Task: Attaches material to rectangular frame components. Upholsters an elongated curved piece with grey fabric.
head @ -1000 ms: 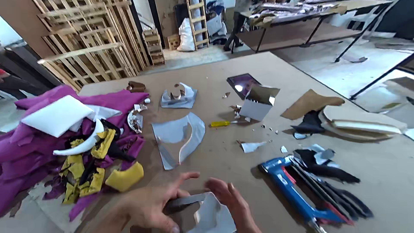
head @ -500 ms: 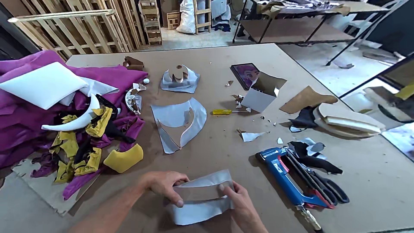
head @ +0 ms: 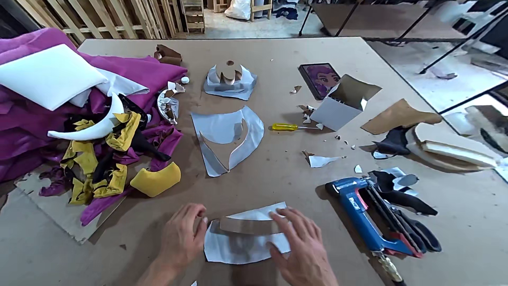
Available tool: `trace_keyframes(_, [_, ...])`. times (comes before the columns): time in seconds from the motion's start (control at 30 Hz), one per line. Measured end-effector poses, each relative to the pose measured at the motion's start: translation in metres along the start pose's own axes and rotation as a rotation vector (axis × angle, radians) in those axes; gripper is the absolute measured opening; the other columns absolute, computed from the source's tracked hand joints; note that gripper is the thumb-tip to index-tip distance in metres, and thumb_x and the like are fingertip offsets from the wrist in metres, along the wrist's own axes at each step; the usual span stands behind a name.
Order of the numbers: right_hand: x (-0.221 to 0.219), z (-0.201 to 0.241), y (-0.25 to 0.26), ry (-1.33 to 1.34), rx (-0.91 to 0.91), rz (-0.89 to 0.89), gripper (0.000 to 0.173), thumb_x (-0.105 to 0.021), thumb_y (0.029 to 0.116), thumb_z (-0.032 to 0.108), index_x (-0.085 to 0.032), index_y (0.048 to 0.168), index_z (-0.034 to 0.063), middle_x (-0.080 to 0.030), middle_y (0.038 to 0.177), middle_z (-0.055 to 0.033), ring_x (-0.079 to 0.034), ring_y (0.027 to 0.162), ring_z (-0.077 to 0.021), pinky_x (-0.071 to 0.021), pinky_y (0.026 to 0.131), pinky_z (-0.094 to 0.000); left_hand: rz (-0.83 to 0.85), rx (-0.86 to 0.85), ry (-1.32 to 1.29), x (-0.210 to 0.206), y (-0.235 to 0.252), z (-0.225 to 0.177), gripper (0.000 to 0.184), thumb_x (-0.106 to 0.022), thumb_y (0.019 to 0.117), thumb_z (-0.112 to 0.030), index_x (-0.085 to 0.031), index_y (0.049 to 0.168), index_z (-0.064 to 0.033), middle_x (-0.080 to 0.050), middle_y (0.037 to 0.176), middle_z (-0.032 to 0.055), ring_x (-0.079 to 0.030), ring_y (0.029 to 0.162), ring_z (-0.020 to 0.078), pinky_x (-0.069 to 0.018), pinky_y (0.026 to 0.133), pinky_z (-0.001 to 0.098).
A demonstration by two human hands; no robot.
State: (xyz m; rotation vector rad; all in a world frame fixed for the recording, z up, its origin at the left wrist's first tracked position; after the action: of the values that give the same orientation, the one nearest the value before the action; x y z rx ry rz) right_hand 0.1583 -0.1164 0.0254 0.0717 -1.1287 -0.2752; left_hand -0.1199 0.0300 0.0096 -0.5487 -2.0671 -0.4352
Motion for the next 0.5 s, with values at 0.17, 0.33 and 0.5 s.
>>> trace_keyframes(0.17, [-0.055,-0.024,0.003,0.017,0.205,0.036,0.042,-0.061,0.0917,0.026,-0.068,0.133,0.0322,-0.071,0.119,0.0041,-0.065,0.119,-0.0209,-0.0397,0.109,-0.0644,-0.051,-0.193,0.122,-0.039,-0.044,0.010,0.025,-0.053,0.0997,-0.039,-0.075,0.110,-0.0323,-0.062,0.141,0.0024,-0.053,0.137,0.0258,-0.0436,0.109,0.0550])
trace_keyframes(0.33, [-0.039,-0.019,0.000,0.078,0.282,0.070,0.039,-0.057,0.0955,0.026,-0.067,0.132,0.0346,-0.071,0.118,0.0068,-0.064,0.119,-0.0170,-0.0372,0.111,-0.0629,0.005,-0.165,0.200,-0.044,-0.057,0.029,0.048,-0.051,0.0970,-0.059,-0.058,0.140,-0.0401,-0.050,0.155,0.0021,-0.042,0.147,0.0295,-0.0362,0.112,0.0642])
trace_keyframes(0.5, [-0.048,-0.024,-0.003,0.005,0.311,0.115,0.043,-0.061,0.0912,0.025,-0.067,0.132,0.0353,-0.069,0.126,0.0049,-0.061,0.127,-0.0226,-0.0376,0.109,-0.0681,0.022,-0.124,0.165,-0.040,-0.057,0.027,0.049,-0.051,0.0968,-0.057,-0.057,0.142,-0.0397,-0.048,0.157,0.0004,-0.040,0.148,0.0273,-0.0332,0.115,0.0627])
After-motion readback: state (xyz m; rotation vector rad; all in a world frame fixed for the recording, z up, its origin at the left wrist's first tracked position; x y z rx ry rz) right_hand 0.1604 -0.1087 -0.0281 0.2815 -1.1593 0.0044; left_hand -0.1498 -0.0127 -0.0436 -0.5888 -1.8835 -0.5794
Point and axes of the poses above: each hand's wrist, its own y-axis towards the middle knuckle, its own x-axis out of the back of the hand, z = x × y, the point moved 1 cm from there along y, towards the middle knuckle
